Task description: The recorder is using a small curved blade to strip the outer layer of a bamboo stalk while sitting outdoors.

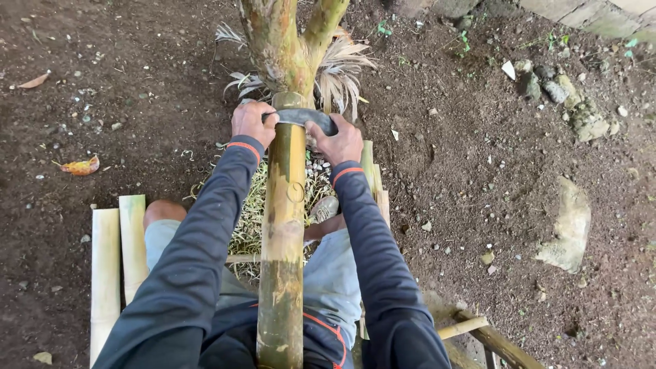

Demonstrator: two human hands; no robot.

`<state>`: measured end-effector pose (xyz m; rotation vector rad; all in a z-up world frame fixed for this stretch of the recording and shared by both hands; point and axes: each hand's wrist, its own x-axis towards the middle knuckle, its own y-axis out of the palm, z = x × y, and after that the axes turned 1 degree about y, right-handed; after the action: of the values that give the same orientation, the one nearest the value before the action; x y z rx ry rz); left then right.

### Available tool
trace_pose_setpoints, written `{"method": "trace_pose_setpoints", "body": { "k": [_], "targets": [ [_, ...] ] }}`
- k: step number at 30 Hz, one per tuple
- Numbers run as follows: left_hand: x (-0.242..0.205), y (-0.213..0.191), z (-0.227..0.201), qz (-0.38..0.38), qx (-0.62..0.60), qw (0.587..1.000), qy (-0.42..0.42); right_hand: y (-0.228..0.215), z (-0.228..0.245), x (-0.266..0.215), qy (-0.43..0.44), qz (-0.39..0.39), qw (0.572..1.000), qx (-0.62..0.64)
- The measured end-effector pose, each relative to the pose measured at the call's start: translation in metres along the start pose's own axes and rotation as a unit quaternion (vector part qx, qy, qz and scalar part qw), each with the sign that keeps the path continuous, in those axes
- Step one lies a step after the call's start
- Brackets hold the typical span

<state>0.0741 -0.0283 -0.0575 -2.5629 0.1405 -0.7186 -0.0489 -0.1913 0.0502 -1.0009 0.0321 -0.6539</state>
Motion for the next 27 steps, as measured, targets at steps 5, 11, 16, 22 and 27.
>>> {"method": "trace_pose_setpoints", "body": {
  "k": [5, 11, 16, 22, 27],
  "targets": [
    [-0.018, -0.012, -0.012, 0.003, -0.009, 1.000, 0.019, -0.003, -0.007, -0.014, -0.016, 0.002, 1.000, 0.006],
    [-0.087, -0.054, -0.050, 0.032, -0.052, 0.998, -0.001, -0.011, -0.026, -0.065, -0.041, 0.019, 0.998, 0.052],
    [-0.144, -0.093, -0.088, 0.030, -0.036, 0.999, -0.006, -0.035, -0.028, -0.116, -0.047, 0.037, 0.996, 0.073],
    [-0.148, -0.108, -0.102, 0.143, -0.043, 0.975, -0.163, -0.053, -0.021, -0.121, -0.063, 0.090, 0.994, -0.028],
    [-0.084, -0.066, -0.058, 0.064, -0.026, 0.997, -0.026, -0.018, -0.023, -0.061, -0.058, 0.050, 0.997, 0.009]
  ]
}}
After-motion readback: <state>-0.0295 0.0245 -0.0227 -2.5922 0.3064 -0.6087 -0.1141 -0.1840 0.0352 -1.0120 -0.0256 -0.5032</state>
